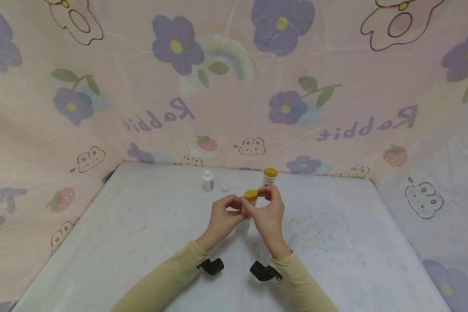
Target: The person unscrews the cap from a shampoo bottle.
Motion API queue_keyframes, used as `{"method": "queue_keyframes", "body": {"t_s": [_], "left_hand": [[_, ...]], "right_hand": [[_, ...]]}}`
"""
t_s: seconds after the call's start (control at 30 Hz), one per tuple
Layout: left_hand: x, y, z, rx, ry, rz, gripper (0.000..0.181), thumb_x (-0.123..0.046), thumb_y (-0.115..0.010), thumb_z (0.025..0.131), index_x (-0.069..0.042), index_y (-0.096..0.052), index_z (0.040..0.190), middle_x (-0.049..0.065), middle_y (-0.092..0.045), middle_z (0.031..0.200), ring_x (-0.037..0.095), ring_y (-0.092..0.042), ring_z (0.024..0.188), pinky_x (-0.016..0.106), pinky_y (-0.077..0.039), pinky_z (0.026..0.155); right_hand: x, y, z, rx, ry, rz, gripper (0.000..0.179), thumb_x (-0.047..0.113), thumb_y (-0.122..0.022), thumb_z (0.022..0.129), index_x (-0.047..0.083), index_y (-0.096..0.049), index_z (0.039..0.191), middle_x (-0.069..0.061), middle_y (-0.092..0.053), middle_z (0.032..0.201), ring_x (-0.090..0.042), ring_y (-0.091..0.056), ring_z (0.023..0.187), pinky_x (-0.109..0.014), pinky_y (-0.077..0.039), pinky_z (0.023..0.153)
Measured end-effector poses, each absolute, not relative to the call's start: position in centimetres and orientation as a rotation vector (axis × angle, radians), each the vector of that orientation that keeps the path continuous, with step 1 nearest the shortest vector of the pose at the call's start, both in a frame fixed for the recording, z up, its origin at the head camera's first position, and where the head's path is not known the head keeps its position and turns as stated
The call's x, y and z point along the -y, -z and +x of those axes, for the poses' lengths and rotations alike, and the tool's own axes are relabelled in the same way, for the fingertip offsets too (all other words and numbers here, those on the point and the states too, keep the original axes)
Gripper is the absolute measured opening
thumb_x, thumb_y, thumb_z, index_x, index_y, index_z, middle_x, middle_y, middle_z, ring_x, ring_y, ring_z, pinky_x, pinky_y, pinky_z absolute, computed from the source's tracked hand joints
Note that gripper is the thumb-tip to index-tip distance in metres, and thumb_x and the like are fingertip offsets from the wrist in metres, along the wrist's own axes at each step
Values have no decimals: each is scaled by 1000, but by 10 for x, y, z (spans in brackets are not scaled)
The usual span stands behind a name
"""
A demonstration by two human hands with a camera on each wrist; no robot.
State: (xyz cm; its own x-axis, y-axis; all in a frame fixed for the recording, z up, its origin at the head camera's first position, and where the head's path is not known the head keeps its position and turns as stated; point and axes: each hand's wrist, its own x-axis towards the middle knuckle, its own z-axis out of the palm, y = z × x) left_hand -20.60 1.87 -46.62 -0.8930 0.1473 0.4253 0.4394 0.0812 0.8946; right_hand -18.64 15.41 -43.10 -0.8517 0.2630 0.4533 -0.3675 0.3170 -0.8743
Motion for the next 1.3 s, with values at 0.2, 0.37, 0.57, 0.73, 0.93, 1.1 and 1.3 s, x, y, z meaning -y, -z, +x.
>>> {"method": "queue_keyframes", "body": {"t_s": [0.2, 0.37, 0.57, 0.73, 0.93, 1.1, 1.3], "left_hand": [[-17, 465, -206, 2158, 1906, -598, 20, -9, -85, 72, -12, -71, 86, 3, -69, 79, 14, -65, 73, 26, -58, 64], [-15, 465, -208, 2185, 1904, -612, 21, -14, -86, 71, -12, -73, 87, -2, -70, 80, 10, -65, 72, 24, -57, 65], [-10, 463, -210, 2202, 1947, -628, 24, -9, -86, 70, -7, -75, 91, 4, -72, 84, 23, -68, 78, 28, -58, 67], [-3, 437, -197, 2204, 1960, -662, 21, -1, -83, 71, 0, -74, 89, 15, -71, 85, 31, -68, 79, 37, -58, 69], [3, 432, -198, 2202, 2027, -723, 21, 1, -82, 72, 2, -73, 91, 17, -71, 84, 32, -69, 79, 34, -58, 69], [8, 433, -203, 2234, 2080, -763, 23, -1, -83, 72, 1, -74, 93, 9, -72, 84, 25, -69, 80, 31, -58, 69], [12, 430, -204, 2291, 2089, -784, 24, -2, -83, 72, 0, -73, 94, 9, -72, 86, 25, -68, 84, 30, -58, 70]], "right_hand": [[-156, 428, -186, 2088, -1603, 49, 41, 14, -87, 70, 0, -55, 93, -12, -61, 95, -20, -52, 93, -37, -39, 81], [-150, 409, -176, 2112, -1599, 47, 38, 5, -85, 71, -7, -55, 92, -20, -59, 94, -27, -52, 94, -40, -39, 82], [-145, 394, -168, 2160, -1595, 37, 35, 1, -83, 72, -9, -56, 93, -22, -59, 94, -29, -54, 95, -36, -40, 83], [-146, 393, -167, 2189, -1605, 43, 33, 1, -82, 72, -8, -58, 94, -21, -61, 96, -27, -53, 95, -34, -39, 82], [-158, 409, -178, 2234, -1652, 110, 31, 3, -81, 74, -5, -62, 98, -17, -64, 101, -23, -53, 99, -35, -39, 88], [-169, 422, -187, 2265, -1725, 211, 32, 10, -81, 77, 1, -65, 104, -9, -65, 106, -17, -56, 104, -38, -41, 95], [-176, 423, -188, 2258, -1802, 347, 32, 5, -77, 80, 1, -66, 110, -12, -64, 112, -18, -56, 108, -48, -35, 103]]}}
